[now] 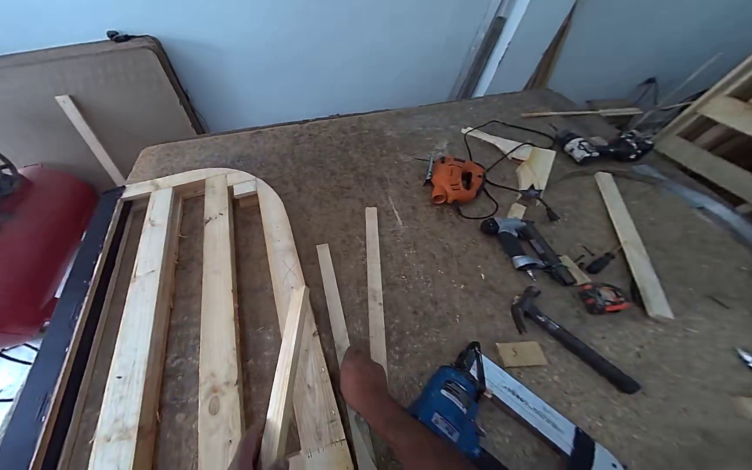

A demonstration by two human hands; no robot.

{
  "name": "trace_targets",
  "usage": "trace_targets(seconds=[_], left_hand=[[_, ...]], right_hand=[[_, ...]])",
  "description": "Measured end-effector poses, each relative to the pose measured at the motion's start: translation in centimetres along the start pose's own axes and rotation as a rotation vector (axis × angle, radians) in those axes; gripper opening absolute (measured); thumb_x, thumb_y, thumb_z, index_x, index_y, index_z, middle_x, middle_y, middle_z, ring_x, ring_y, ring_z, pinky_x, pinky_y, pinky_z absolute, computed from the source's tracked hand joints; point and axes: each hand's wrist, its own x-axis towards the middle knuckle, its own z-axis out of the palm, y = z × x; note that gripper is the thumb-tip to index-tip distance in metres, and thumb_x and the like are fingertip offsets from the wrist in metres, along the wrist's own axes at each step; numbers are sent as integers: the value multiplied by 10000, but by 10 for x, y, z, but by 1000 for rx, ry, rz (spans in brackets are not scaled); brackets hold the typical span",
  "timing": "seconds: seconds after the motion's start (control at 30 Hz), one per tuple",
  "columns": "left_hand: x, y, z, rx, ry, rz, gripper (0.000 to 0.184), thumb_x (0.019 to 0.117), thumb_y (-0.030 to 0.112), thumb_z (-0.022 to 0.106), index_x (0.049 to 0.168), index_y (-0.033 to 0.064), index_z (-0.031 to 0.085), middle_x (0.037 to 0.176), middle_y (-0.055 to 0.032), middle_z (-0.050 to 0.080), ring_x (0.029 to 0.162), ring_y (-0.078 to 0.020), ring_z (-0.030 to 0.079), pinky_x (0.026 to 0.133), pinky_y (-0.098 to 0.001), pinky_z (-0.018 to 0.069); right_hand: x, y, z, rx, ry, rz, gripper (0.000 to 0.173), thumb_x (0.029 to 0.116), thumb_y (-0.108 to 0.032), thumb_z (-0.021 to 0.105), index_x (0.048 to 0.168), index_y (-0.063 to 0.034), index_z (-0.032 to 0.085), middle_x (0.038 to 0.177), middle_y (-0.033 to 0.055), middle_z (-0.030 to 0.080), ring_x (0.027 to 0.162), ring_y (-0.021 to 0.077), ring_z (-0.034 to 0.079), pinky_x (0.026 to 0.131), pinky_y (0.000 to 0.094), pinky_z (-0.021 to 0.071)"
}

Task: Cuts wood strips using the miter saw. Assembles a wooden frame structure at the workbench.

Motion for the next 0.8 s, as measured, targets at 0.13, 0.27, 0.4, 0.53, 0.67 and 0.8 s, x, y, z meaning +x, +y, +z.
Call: trace_targets(seconds=[0.13, 0.27, 0.4, 0.53, 0.67, 0.8], left_hand=[[59, 44, 30, -12, 37, -34, 657, 924, 153, 701, 1511, 79, 416, 1170, -151, 685, 987, -249, 704, 876, -465, 592], [103, 71, 55, -34, 50, 3, 642, 931, 175, 692, 1505, 86, 418, 1153, -135, 681, 963, -223, 701, 848, -432, 596], [126, 83, 75, -82, -58, 43, 709, 924, 132, 702, 1544, 42, 369, 1282, -157, 660, 1092, -227, 693, 942, -418, 584], [101, 64, 79, -8, -140, 124, 552, 987, 276, 640, 1471, 42, 514, 1362, -160, 630, 1223, -246, 639, 1060, -442, 519], [35, 26, 74, -79, -510, 208, 701, 947, 441, 687, 1471, 21, 488, 1264, -136, 699, 1136, -236, 696, 1017, -458, 563], [-25, -3, 56, 81, -574, 81, 676, 887, 360, 794, 1400, 31, 502, 1073, -134, 728, 965, -254, 722, 912, -487, 583]], right_hand=[[-2, 20, -24, 304, 1, 41, 549, 990, -420, 527, 1354, -9, 538, 1244, 184, 668, 1142, 331, 674, 929, 541, 546], [-15, 61, -40, 650, 107, -15, 484, 1010, -386, 552, 1339, -32, 579, 1117, 154, 685, 1025, 287, 683, 905, 492, 548], [-34, 100, -36, 1052, 144, -219, 379, 1058, -283, 471, 1259, -17, 652, 944, 92, 692, 745, 183, 677, 698, 380, 593], [-71, 114, -20, 1331, 148, -464, 467, 1055, -257, 433, 1415, 18, 546, 1047, 120, 713, 791, 221, 708, 694, 397, 630], [-98, 80, -9, 1585, 264, -552, 554, 1035, -242, 492, 1446, 118, 399, 1106, 151, 692, 820, 221, 715, 717, 381, 638], [-119, 44, 0, 1700, 325, -636, 519, 975, -288, 643, 1390, -25, 478, 1093, 136, 705, 918, 266, 735, 834, 453, 637]])
